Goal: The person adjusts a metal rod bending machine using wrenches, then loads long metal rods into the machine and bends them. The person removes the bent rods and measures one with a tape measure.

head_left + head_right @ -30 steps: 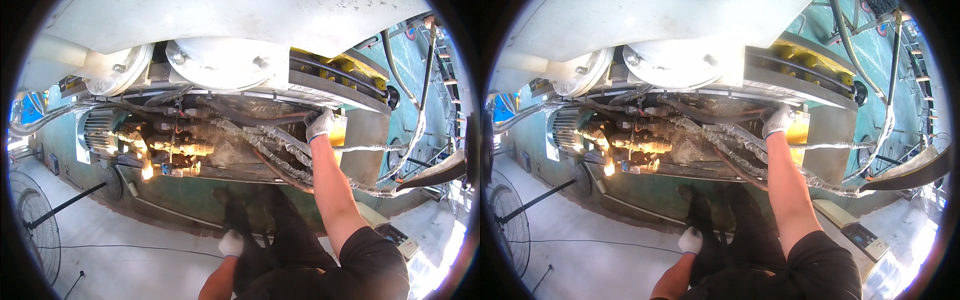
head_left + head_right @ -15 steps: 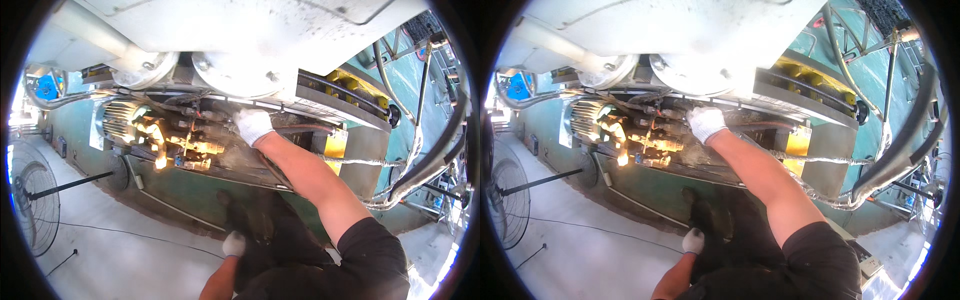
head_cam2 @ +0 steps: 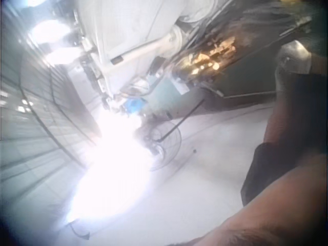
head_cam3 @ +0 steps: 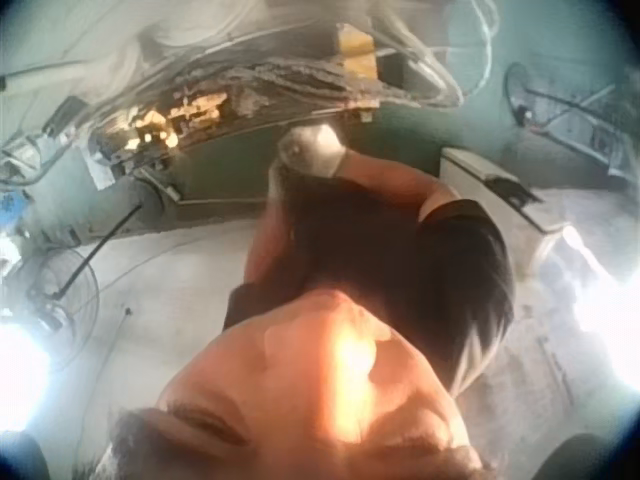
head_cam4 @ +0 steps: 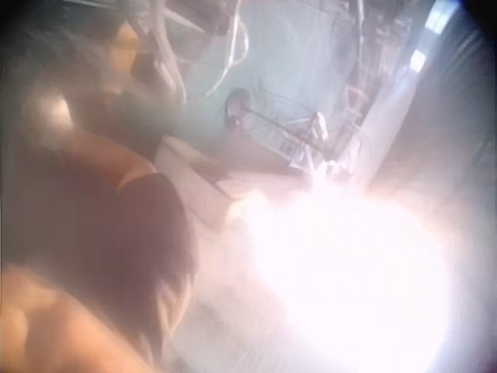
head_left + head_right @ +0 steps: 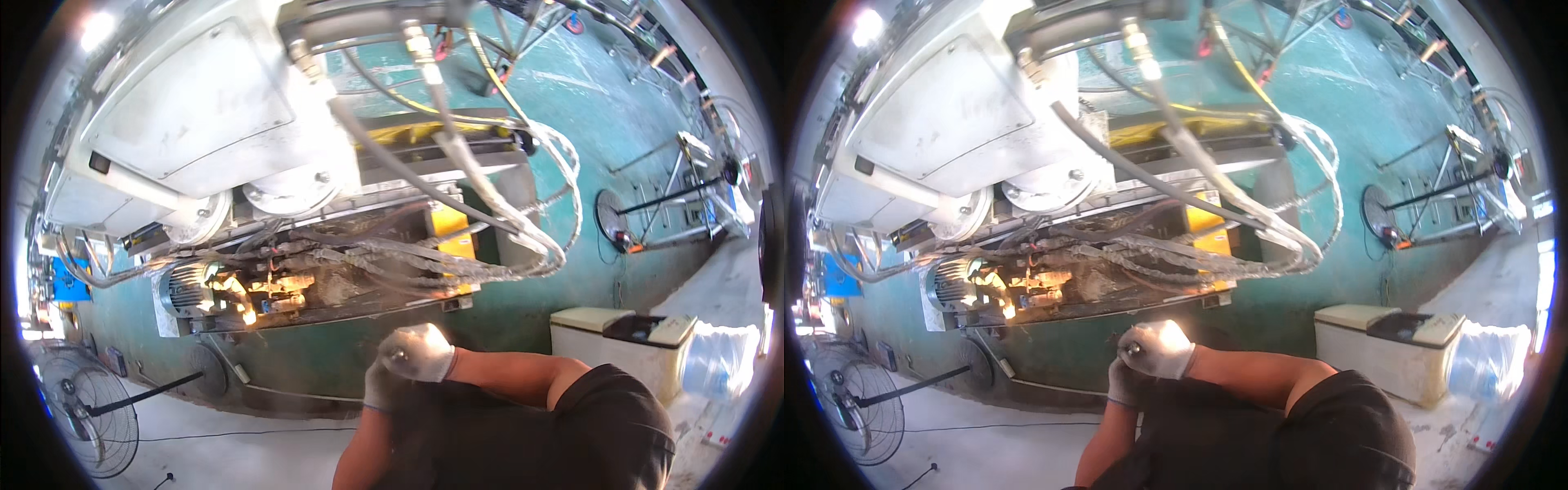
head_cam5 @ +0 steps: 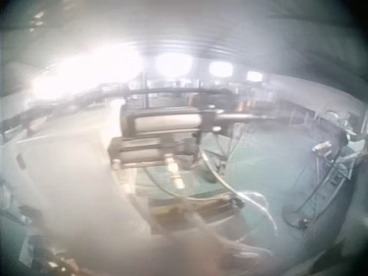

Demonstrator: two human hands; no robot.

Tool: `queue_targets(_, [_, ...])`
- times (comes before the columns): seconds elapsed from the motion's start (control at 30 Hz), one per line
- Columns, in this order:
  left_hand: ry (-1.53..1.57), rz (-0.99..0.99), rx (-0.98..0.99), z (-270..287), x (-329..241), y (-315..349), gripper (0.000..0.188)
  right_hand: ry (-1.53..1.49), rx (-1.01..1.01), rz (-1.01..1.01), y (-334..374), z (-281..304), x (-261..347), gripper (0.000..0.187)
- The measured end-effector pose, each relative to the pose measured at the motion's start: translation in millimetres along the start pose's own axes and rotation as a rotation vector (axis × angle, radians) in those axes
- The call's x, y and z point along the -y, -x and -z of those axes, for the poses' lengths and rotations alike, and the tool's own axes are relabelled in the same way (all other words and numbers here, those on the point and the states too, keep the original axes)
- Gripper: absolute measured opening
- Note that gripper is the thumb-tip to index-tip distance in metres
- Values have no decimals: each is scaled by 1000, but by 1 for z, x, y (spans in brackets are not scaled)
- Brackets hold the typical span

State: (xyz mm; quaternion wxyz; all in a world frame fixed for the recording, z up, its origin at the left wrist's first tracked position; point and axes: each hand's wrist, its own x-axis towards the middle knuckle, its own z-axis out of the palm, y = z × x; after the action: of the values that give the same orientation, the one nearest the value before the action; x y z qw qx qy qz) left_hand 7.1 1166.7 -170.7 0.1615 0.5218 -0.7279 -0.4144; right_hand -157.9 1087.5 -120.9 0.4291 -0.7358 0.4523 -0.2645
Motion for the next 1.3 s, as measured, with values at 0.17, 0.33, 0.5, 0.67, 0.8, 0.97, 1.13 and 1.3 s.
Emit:
queue_targets(0.17, [788, 262, -137, -58, -29, 19, 33, -120, -56, 181, 74, 60, -11, 13])
queue_targets(0.33, [1018, 411, -102, -95, -126, -14, 44, -88, -90, 206, 124, 128, -50, 14])
queue_targets(0.5, [1325, 224, -211, -130, -269, -103, 46, -170, -269, 500, 167, 233, -112, 21])
queue_targets(0.67, [1213, 368, -255, -156, -350, -147, 50, 38, -13, 573, 192, 332, -128, 31])
queue_targets(0.8, [1154, 361, -290, -155, -379, -198, 50, 68, 47, 512, 198, 374, -148, 46])
queue_targets(0.97, [1050, 287, -384, -167, -381, -279, 49, -38, -37, 339, 195, 469, -176, 45])
queue_targets(1.13, [1028, 512, -530, -186, -391, -350, 52, 81, -292, -38, 180, 544, -286, 21])
queue_targets(1.3, [955, 622, -815, -256, -379, -387, 51, 209, -259, -130, 137, 621, -408, 24])
